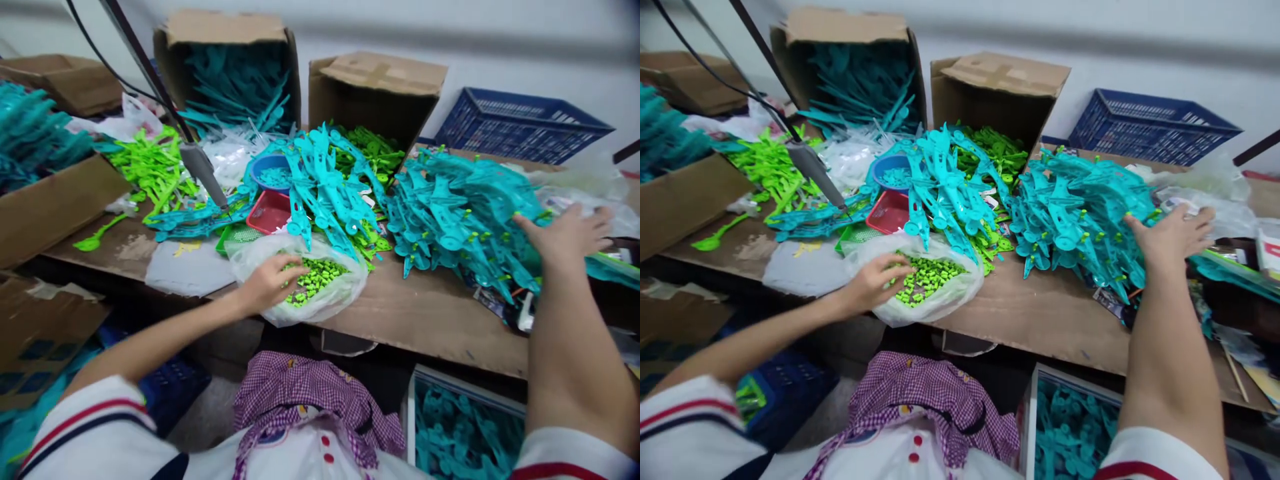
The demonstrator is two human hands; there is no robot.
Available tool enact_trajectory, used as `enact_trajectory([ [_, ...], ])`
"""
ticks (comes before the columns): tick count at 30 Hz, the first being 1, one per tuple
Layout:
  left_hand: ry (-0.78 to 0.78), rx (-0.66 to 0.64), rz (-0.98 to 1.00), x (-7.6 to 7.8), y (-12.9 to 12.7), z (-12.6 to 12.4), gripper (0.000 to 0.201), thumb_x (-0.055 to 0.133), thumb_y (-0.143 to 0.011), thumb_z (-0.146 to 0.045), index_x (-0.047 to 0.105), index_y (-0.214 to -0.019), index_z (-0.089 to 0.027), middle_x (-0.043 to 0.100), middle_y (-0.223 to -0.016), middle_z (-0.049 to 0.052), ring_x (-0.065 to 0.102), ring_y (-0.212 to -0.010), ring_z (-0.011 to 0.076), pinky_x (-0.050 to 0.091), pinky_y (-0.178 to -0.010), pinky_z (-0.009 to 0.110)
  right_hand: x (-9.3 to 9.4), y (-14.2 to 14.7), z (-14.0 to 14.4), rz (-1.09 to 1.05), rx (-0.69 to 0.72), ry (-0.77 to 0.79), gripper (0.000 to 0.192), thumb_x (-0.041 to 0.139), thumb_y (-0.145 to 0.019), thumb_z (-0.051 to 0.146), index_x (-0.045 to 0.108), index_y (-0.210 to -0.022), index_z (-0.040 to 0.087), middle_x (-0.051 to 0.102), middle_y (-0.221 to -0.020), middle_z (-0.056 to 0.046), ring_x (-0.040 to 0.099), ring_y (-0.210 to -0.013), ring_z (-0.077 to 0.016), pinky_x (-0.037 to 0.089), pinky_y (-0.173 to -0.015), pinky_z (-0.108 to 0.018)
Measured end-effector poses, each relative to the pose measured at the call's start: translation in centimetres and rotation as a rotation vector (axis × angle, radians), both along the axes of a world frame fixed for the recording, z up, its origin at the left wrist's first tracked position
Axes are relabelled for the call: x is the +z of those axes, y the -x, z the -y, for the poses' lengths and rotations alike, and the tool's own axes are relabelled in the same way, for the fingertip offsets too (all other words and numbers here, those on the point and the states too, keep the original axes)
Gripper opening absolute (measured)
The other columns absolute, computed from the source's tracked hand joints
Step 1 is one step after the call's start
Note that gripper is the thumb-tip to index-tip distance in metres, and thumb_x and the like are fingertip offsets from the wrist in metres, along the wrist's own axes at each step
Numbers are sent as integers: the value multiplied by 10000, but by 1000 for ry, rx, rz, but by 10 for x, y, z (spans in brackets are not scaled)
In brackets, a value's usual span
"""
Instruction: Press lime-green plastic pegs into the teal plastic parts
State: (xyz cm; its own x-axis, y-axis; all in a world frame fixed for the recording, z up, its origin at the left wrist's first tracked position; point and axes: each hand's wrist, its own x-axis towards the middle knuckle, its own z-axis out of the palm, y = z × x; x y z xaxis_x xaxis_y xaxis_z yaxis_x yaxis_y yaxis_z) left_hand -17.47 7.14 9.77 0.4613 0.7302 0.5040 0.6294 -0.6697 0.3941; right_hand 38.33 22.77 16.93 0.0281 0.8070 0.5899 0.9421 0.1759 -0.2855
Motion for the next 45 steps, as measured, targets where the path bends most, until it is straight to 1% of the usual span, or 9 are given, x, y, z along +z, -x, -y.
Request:
enact_trajectory([
  [3, -52, 29, -219, 13, -24, -105, 373, 434, -898, -141, 679, -1148, -270, 611, -1319, 111, 551, -1264, 297, 463, -1019, 541, -11, 60, 48, -75, -197, -132, 727, 577, -866, 585, 471, -1425, 133, 281, -1503, -298, 270, -1398, -496, 204, -1043, -663],
  [6, -49, 106, -336, 8, -59, -195, 477, 422, -833, -3, 633, -1227, -170, 477, -1484, 171, 411, -1399, 309, 368, -1094, 536, -56, 144, 116, -21, 23, -168, 368, 549, -929, 402, 636, -1225, 202, 537, -1314, -215, 479, -1292, -384, 314, -1055, -577],
  [11, -60, 62, -479, -5, -97, -267, 449, 476, -798, 21, 654, -1148, -197, 543, -1429, 123, 385, -1410, 275, 218, -1164, 590, -153, 223, 213, -85, 222, 107, 183, 571, -920, 307, 701, -1044, 271, 622, -1220, -119, 644, -1046, -267, 410, -966, -504],
  [16, -61, 3, -535, -1, -92, -274, 405, 518, -775, 5, 674, -1089, -198, 722, -1042, 78, 584, -1175, 250, 138, -1177, 619, -179, 228, 262, -415, 284, 261, 166, 554, -939, 294, 702, -1000, 250, 636, -1127, -110, 629, -1076, -245, 529, -877, -414],
  [23, -8, 12, -631, -2, -91, -274, 568, 523, -732, -6, 595, -1259, -206, 587, -1371, 120, 454, -1331, 278, 144, -1153, 647, -179, 250, 268, -462, 405, 274, 174, 553, -936, 242, 706, -1018, 252, 650, -1118, -105, 659, -1066, -229, 573, -882, -376],
  [28, -35, 8, -694, 5, -111, -281, 429, 553, -688, -18, 656, -1065, -193, 708, -1088, 83, 559, -1168, 267, 188, -1144, 612, -175, 249, 275, -432, 491, 298, 198, 556, -931, 203, 697, -1058, 258, 698, -1031, -73, 689, -959, -202, 581, -836, -347],
  [34, -52, -78, -592, 21, -100, -267, 146, 535, -768, -47, 590, -789, -180, 670, -877, 57, 566, -1074, 234, 237, -1130, 538, -171, 241, 297, -574, 422, 339, 150, 562, -933, 228, 705, -975, 235, 705, -961, -63, 700, -895, -189, 585, -781, -299],
  [39, 23, -71, -307, 38, -109, -263, 169, 511, -917, -196, 477, -751, -208, 614, -883, 52, 536, -1097, 217, 367, -1057, 446, -160, 246, 278, -542, 530, 359, 164, 550, -940, 228, 705, -992, 229, 709, -963, -68, 692, -910, -183, 569, -803, -302],
  [45, -52, 320, 615, 64, -88, -300, 297, 651, -876, -484, 548, -883, -205, 613, -944, 30, 586, -983, 190, 508, -885, 371, -135, 244, 260, -528, 594, 354, 174, 556, -932, 248, 718, -993, 232, 716, -954, -69, 692, -895, -183, 560, -792, -307],
])
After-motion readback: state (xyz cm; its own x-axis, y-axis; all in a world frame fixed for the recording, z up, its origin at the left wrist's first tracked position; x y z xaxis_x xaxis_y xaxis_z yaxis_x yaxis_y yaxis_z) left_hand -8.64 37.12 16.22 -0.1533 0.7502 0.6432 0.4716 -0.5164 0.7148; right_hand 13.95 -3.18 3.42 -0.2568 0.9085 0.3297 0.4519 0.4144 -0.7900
